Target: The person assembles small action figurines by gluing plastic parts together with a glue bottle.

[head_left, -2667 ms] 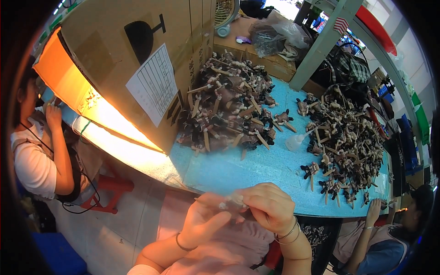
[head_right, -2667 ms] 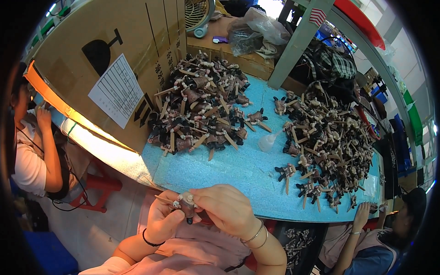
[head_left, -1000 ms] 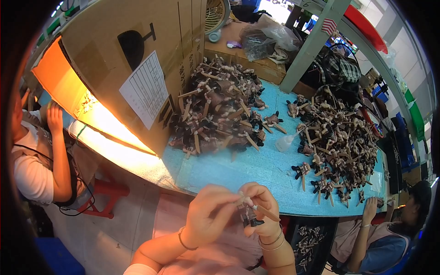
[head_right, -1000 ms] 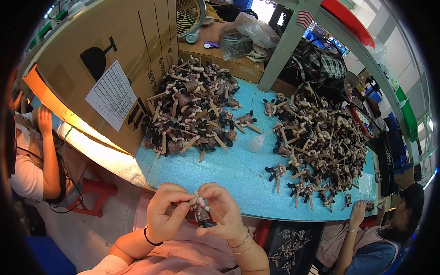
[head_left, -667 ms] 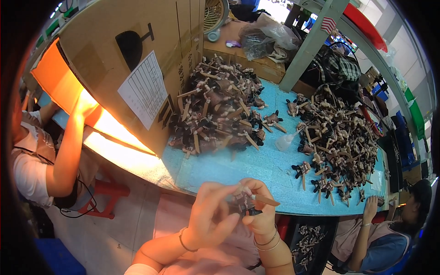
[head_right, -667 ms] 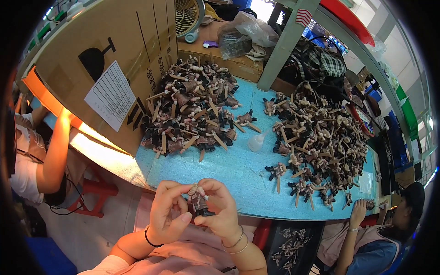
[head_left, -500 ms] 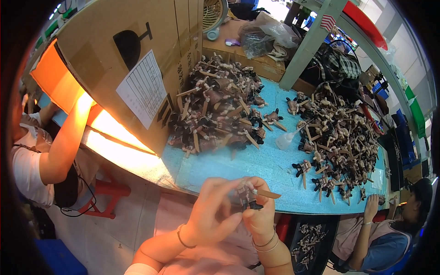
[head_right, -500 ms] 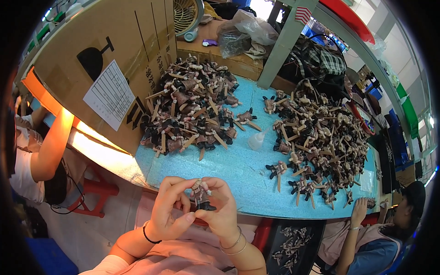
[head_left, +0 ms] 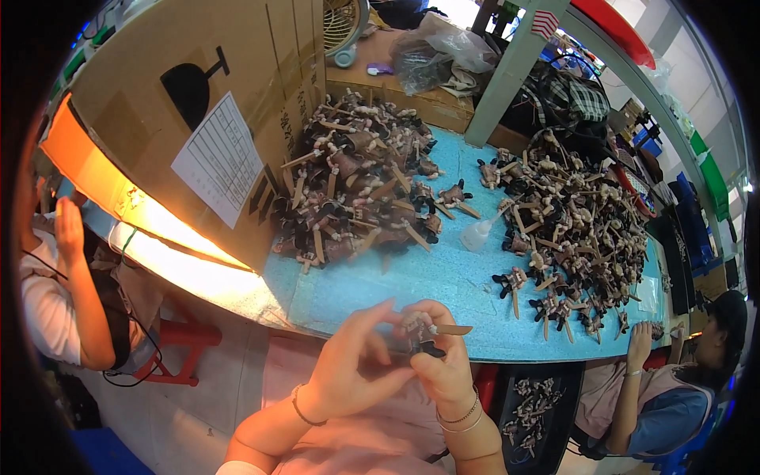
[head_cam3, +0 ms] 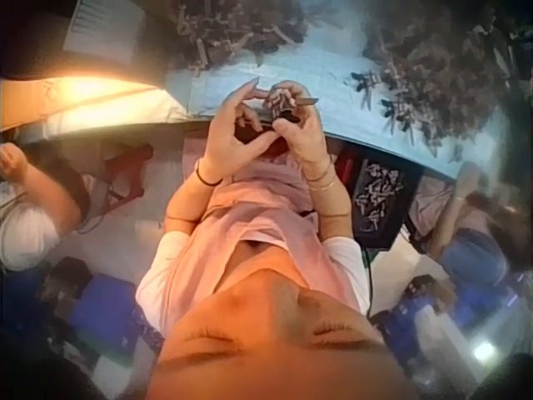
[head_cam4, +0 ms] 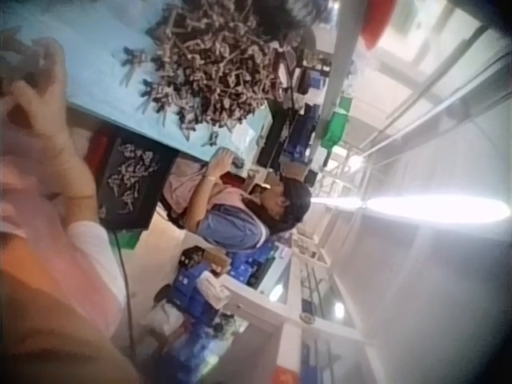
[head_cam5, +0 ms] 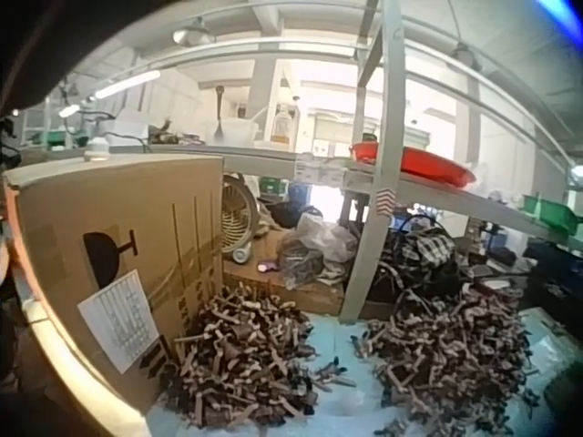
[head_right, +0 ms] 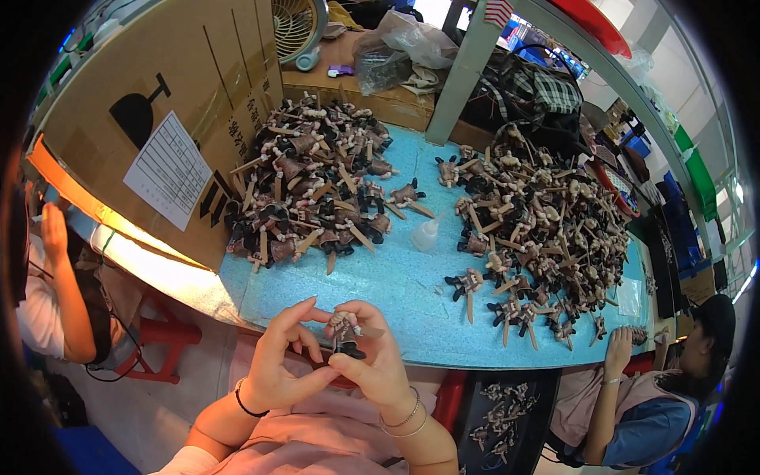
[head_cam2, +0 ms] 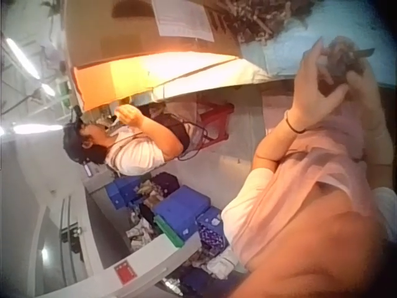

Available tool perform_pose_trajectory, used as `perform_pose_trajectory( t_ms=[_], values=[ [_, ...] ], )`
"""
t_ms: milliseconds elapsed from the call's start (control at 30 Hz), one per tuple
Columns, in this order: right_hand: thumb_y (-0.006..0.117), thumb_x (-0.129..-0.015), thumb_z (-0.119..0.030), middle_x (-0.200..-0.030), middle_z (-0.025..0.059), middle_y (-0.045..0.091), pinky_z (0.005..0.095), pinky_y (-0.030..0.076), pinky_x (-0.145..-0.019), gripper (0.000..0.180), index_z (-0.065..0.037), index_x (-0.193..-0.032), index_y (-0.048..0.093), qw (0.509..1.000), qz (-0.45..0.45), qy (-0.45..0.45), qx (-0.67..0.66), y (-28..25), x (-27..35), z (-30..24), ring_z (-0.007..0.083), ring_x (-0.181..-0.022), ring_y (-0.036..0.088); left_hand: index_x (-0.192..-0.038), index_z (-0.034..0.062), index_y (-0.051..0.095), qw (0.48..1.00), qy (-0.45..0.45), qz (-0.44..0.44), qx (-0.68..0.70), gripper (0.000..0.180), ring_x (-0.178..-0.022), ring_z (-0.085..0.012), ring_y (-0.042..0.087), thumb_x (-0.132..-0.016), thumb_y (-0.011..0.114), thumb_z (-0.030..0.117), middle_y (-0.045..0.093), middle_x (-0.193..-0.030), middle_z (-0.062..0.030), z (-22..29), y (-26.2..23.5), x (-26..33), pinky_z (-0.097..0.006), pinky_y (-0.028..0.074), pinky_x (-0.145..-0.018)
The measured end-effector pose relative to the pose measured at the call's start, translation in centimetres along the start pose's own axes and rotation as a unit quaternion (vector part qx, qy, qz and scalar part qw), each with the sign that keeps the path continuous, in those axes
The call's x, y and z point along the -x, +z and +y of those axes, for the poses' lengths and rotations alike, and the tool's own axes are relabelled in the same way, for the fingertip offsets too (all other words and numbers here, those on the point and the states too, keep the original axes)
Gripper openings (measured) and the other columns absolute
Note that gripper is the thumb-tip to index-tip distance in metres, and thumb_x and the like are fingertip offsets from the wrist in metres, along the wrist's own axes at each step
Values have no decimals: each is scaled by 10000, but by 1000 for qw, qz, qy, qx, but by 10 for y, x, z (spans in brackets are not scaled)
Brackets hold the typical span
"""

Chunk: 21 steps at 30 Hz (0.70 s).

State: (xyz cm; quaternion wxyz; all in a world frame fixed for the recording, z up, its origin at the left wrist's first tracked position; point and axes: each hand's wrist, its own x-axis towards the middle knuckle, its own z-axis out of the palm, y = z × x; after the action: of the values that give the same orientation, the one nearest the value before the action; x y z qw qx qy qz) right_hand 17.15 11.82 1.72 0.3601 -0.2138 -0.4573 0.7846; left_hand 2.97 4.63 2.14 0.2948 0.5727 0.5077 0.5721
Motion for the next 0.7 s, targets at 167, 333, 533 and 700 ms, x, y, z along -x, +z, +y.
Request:
perform_pose_trajectory(
  t_ms=[167, 333, 533, 700],
  values=[
    [704, -734, -106, -1058, 41, 504, 274, 420, -875, 561, -32, -1209, 414, 1000, 25, 0, -19, -9, 5, 1, 130, -1003, 501, -1315, 36, 372, 999, 3, -11, 34, 769, -652, -111, 529, -660, 773, 69, 560, -1119, -89, -4, 9, -6, -244, 467, -608],
    [738, -729, -122, -1017, 33, 507, 267, 418, -845, 567, -36, -1194, 425, 996, 75, -36, 21, -21, 13, -2, 123, -980, 499, -1266, 33, 419, 998, -31, -60, 2, 638, -686, -136, 568, -702, 718, 44, 559, -1132, -107, 1, 18, -11, -257, 467, -629],
    [721, -710, -41, -1022, 50, 517, 285, 420, -847, 555, -22, -1182, 430, 927, 218, -172, 252, -82, 25, -22, 155, -957, 515, -1188, 22, 492, 978, 48, -98, -180, 458, -780, -198, 585, -755, 640, 51, 547, -1144, -149, -13, 13, -35, -304, 426, -692],
    [691, -706, 11, -1082, 82, 528, 298, 432, -857, 565, -4, -1200, 418, 828, 265, -194, 454, -114, 15, -41, 170, -968, 529, -1093, 15, 536, 910, 154, -16, -386, 380, -951, -273, 523, -724, 622, 44, 533, -1093, -136, -16, 8, -79, -373, 393, -806]
  ],
)
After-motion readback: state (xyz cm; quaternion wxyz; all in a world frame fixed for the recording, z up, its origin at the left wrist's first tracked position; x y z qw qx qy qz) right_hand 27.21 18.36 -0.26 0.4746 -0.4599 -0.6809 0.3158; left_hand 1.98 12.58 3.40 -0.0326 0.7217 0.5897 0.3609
